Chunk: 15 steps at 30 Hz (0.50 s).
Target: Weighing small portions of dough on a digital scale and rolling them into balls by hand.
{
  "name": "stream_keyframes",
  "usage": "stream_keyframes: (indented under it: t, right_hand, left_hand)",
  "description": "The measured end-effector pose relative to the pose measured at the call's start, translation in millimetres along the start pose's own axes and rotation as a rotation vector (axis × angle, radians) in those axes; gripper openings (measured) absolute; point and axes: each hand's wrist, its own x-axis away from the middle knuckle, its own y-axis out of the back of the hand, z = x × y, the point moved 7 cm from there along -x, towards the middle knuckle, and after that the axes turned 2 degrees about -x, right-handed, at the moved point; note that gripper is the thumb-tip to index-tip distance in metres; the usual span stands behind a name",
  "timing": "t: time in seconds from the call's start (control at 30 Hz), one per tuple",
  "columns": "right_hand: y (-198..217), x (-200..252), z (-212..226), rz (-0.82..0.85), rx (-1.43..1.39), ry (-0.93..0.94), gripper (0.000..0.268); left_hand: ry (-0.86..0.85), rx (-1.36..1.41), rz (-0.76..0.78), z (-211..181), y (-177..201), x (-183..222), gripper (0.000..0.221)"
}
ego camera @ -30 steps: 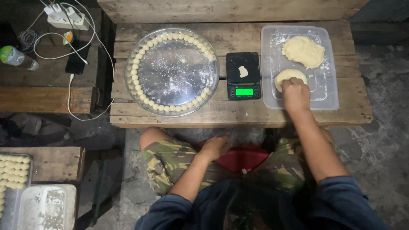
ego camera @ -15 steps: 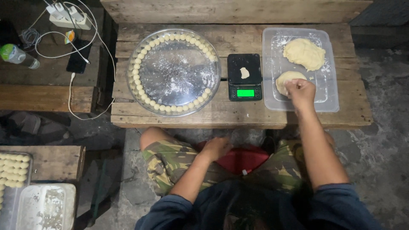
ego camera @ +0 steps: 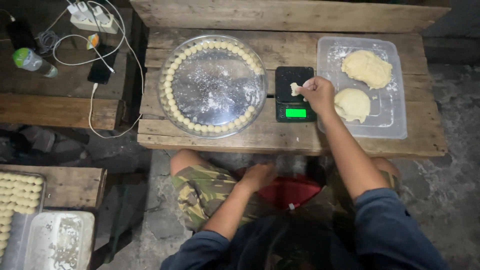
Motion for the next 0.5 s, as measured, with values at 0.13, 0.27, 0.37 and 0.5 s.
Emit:
stream_keyframes:
  t: [0.13, 0.27, 0.37, 0.5]
  right_hand:
    - [-16.7, -17.4, -11.5, 0.060, 0.186, 0.026, 0.020]
    - [-17.2, -8.5, -0.9, 0.036, 0.676, 0.166, 0.013]
    - [-1.4, 4.5, 14.2, -0.032, 0.714, 0.261, 0.017]
    - [46.6, 32.8, 37.1, -0.166, 0.807, 0.385, 0.014]
  left_hand:
    - [0.001, -0.019, -0.020, -4.7, 0.0, 0.7, 0.033]
    - [0.005, -0.009, -0.020, -2.7, -0.2, -2.9, 0.037]
    - [0.009, 0.019, -0.015, 1.3, -4.9, -9.0, 0.037]
    - [0.024, 0.022, 0.035, 0.8, -7.4, -7.7, 0.042]
